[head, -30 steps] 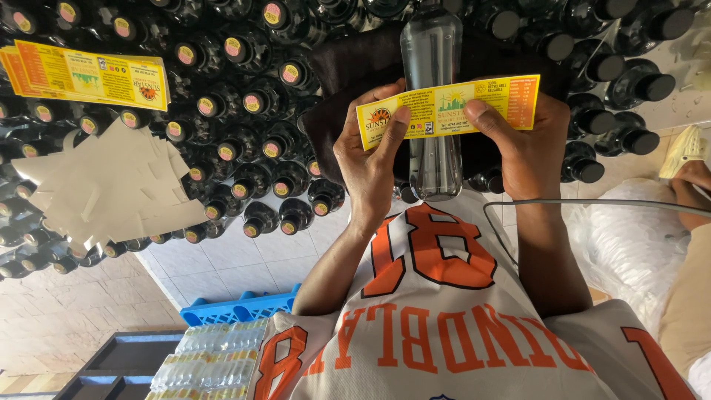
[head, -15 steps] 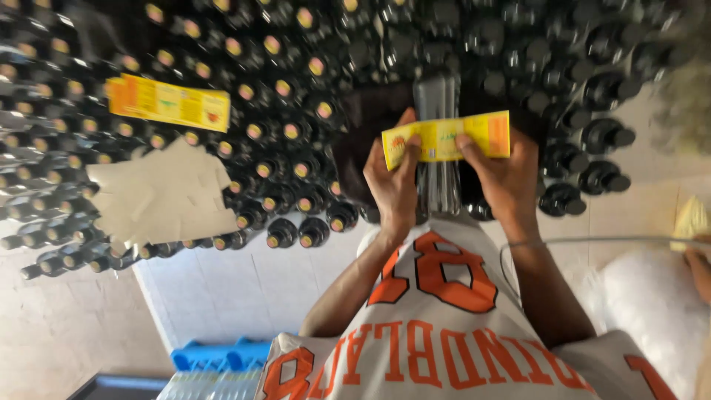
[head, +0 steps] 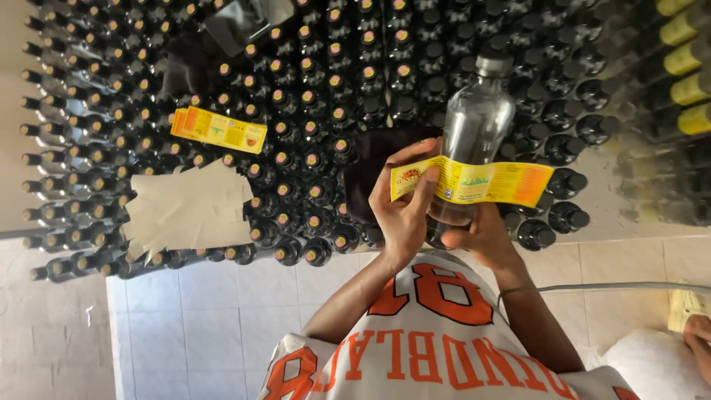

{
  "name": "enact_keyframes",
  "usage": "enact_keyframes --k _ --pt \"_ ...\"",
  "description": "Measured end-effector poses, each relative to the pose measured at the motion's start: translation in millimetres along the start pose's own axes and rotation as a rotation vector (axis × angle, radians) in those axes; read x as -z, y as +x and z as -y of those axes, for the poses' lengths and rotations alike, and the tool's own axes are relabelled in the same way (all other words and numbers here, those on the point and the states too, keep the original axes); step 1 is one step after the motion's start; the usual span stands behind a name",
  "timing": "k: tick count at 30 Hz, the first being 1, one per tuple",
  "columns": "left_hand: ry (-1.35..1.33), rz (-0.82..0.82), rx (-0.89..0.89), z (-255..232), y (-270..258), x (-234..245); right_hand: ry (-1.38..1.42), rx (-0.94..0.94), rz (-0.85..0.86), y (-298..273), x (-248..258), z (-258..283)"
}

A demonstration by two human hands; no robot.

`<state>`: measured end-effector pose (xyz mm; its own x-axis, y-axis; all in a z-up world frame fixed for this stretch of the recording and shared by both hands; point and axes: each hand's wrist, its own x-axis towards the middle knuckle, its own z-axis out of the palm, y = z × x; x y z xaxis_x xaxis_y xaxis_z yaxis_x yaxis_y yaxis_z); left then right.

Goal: The person is manually applying adhesive labels to plastic bottles in a production environment.

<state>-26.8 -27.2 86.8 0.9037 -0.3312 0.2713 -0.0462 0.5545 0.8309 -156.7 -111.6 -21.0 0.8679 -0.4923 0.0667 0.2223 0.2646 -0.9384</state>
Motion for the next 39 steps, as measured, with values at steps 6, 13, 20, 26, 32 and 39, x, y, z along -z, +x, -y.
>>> enact_keyframes --k 6,13,20,26,32,39 --pt "0.110 0.173 0.125 -0.8 0.5 5.9 -0.148 0.054 -0.110 -12.6 -0.6 -22.1" --pt "0.330 0.042 -0.094 -20.8 -3.3 10.6 -0.304 0.123 -0.181 -0.3 -9.2 14.1" --pt "0.273 0.251 -0.037 -27.6 -18.2 -13.5 -0.675 0.065 -0.293 -25.2 7.3 -12.3" --pt "0.123 0.240 0.155 -13.3 -17.3 -5.7 -0.712 -0.056 -0.271 0.4 -25.6 56.1" --pt "0.241 0.382 0.091 28.7 -12.6 26.5 -0.873 0.109 -0.206 13.0 -29.1 80.6" --pt "-0.360 0.237 0.372 -10.0 7.6 -9.8 -1.166 0.257 -0.215 17.7 -40.0 90.6"
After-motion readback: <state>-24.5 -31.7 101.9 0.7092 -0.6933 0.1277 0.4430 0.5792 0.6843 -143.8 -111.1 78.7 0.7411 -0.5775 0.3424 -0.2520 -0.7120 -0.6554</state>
